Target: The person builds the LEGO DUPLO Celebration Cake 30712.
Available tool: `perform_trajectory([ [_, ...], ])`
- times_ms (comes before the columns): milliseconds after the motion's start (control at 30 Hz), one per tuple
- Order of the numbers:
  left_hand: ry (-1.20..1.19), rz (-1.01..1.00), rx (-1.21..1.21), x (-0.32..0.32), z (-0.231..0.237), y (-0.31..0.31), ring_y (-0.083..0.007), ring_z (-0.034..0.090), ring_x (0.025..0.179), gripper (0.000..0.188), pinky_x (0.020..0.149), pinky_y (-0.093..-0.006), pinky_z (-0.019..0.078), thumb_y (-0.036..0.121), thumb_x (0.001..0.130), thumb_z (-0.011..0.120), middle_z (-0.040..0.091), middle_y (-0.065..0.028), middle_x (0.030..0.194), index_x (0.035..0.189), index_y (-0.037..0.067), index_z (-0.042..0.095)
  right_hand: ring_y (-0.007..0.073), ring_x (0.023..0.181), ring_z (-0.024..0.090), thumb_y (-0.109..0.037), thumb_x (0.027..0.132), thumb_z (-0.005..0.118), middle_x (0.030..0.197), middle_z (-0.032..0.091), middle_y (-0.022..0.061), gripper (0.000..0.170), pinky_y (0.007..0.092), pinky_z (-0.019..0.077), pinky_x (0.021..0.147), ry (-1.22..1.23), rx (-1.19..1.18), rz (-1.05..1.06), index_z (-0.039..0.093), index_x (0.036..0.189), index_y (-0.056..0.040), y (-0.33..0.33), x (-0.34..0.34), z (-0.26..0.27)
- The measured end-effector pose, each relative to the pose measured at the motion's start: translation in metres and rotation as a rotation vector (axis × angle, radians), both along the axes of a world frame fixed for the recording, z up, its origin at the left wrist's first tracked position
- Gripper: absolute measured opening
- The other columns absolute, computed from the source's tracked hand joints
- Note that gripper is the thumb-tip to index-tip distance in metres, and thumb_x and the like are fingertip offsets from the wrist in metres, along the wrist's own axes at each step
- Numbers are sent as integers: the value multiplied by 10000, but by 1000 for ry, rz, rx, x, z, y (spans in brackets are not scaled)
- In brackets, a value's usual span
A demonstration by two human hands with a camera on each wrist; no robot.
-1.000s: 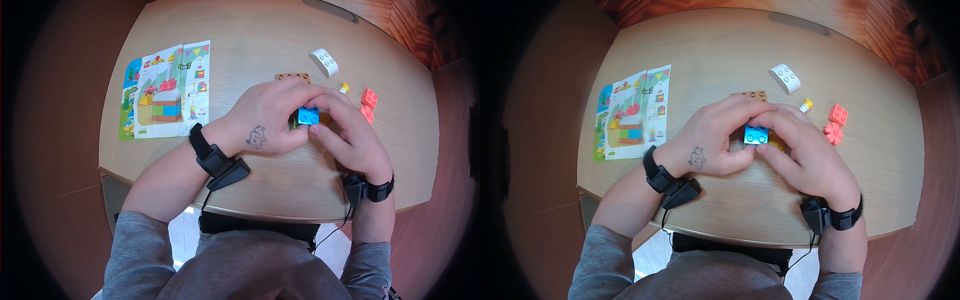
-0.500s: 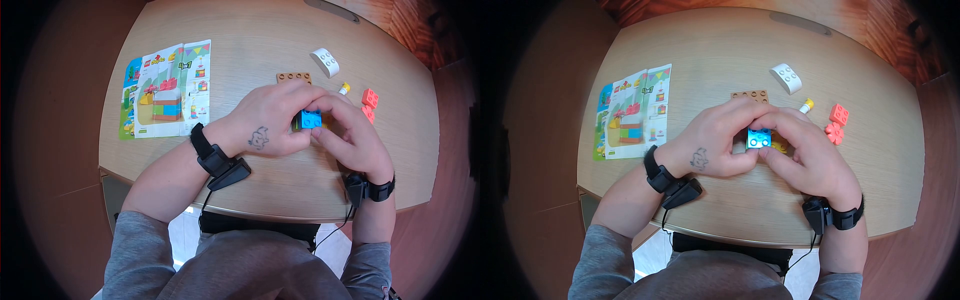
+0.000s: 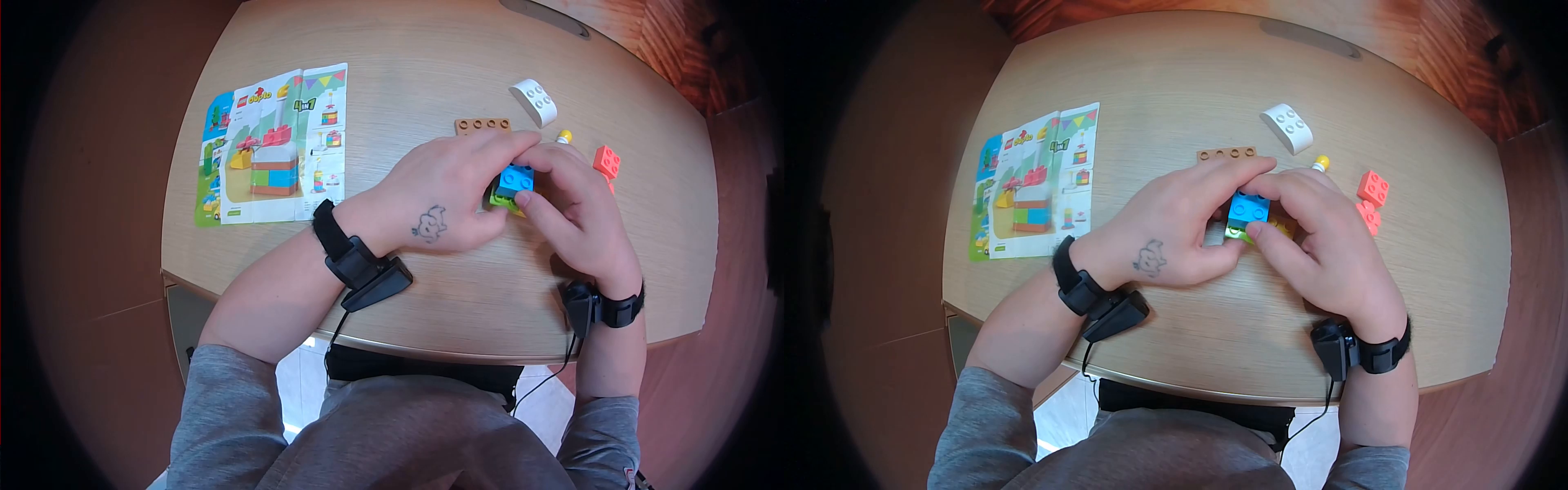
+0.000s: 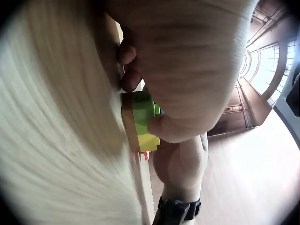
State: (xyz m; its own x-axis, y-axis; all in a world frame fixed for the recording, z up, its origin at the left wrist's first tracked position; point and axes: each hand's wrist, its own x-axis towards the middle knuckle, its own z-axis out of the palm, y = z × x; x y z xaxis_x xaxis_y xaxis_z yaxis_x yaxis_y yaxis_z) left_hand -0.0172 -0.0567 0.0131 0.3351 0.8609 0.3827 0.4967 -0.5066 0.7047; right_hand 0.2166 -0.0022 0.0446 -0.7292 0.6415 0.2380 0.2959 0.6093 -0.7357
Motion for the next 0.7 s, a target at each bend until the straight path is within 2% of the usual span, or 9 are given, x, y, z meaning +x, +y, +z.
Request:
perform_trajectory([
  [233, 23, -3, -49, -1, -1, 0, -433, 710, 1173, 697, 1002, -497, 585, 137, 873, 734, 718, -219, 1310, 1542, 28, 571, 348, 1129, 685, -89, 953, 782, 1210, 714, 162, 366, 424, 548, 1000, 1, 8, 72, 714, 1309, -31, 0, -1, 2],
  [700, 60, -1, -36, -1, -2, 2, -443, 709, 1203, 665, 1039, -510, 577, 173, 877, 741, 727, -228, 1341, 1509, 23, 602, 350, 1061, 708, -110, 900, 815, 1128, 743, 160, 369, 425, 577, 936, -16, 149, 37, 747, 1254, -32, -1, -3, 4],
])
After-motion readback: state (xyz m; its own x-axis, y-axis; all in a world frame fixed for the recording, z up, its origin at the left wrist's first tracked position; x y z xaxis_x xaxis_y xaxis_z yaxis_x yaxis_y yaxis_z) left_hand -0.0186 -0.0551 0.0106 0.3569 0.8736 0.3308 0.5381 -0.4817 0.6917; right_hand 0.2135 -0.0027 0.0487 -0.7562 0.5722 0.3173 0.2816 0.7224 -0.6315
